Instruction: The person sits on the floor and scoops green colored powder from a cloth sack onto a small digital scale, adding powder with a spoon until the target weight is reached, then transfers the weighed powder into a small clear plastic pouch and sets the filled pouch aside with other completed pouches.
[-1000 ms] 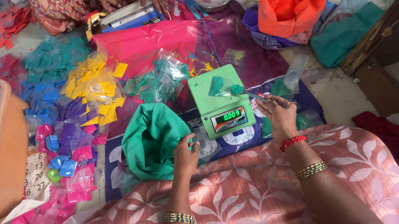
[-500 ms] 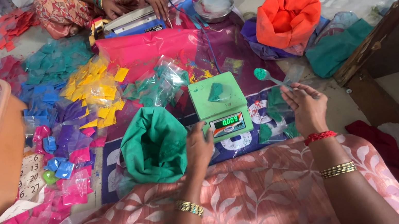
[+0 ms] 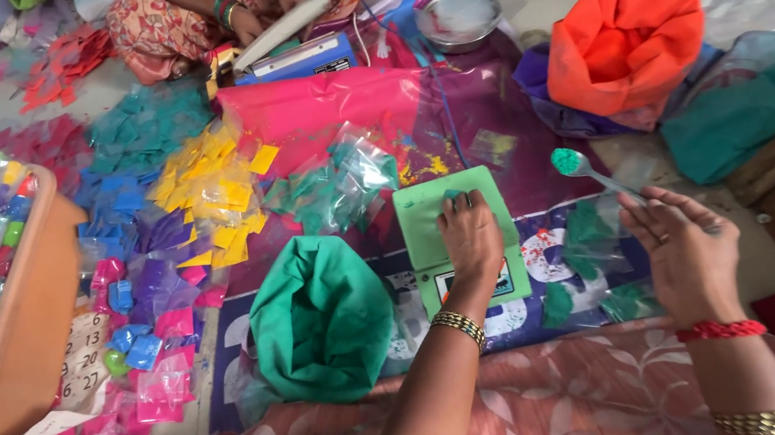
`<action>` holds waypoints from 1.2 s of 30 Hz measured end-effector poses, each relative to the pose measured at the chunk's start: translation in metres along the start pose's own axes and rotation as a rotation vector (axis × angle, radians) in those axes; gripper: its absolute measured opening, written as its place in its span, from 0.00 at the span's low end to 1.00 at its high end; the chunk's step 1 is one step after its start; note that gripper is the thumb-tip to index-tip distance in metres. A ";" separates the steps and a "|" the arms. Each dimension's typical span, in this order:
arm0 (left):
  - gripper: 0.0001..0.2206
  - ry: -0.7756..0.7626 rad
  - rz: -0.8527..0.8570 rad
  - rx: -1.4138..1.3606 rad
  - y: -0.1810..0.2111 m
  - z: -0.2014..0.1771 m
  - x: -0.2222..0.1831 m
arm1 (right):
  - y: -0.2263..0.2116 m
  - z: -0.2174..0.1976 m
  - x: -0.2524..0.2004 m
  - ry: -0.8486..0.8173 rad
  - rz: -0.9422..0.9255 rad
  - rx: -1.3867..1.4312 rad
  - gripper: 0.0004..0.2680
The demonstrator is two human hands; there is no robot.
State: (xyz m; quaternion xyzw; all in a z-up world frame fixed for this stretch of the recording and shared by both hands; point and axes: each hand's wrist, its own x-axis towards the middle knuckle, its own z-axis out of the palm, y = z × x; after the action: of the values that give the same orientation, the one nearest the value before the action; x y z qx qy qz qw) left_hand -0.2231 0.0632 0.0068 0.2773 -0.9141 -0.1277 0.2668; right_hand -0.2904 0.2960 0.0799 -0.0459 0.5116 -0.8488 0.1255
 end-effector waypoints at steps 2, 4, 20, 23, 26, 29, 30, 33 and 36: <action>0.06 -0.004 0.004 0.021 -0.013 0.006 0.008 | -0.003 0.006 -0.001 0.003 0.009 -0.005 0.07; 0.03 -0.008 0.009 0.039 -0.031 0.001 0.020 | -0.006 0.012 -0.005 0.008 0.015 -0.012 0.07; 0.06 0.188 -0.171 0.441 -0.351 -0.019 0.163 | -0.026 0.014 -0.001 0.073 0.020 -0.008 0.07; 0.10 0.150 -0.076 0.375 -0.272 -0.038 0.150 | -0.032 0.016 -0.001 0.088 0.022 0.005 0.07; 0.13 -0.008 -0.097 0.062 -0.153 -0.026 0.109 | -0.032 0.014 -0.001 0.094 0.024 0.029 0.07; 0.11 -0.318 -0.121 -0.246 -0.042 0.023 0.019 | -0.032 0.010 0.001 0.083 0.010 0.060 0.07; 0.12 -0.452 -0.028 -0.309 0.003 0.043 -0.017 | -0.033 0.008 0.000 0.077 0.003 0.075 0.06; 0.16 -0.498 0.012 -0.504 0.095 0.018 -0.090 | -0.034 0.004 0.000 0.076 -0.005 0.094 0.06; 0.20 -0.288 0.187 -0.262 0.116 0.025 -0.123 | -0.036 -0.002 -0.001 0.075 -0.015 0.104 0.06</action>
State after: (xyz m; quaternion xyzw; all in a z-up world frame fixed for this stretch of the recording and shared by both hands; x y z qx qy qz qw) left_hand -0.2013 0.2301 -0.0206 0.1332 -0.9401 -0.2584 0.1780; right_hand -0.2958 0.3139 0.1109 -0.0116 0.4709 -0.8762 0.1021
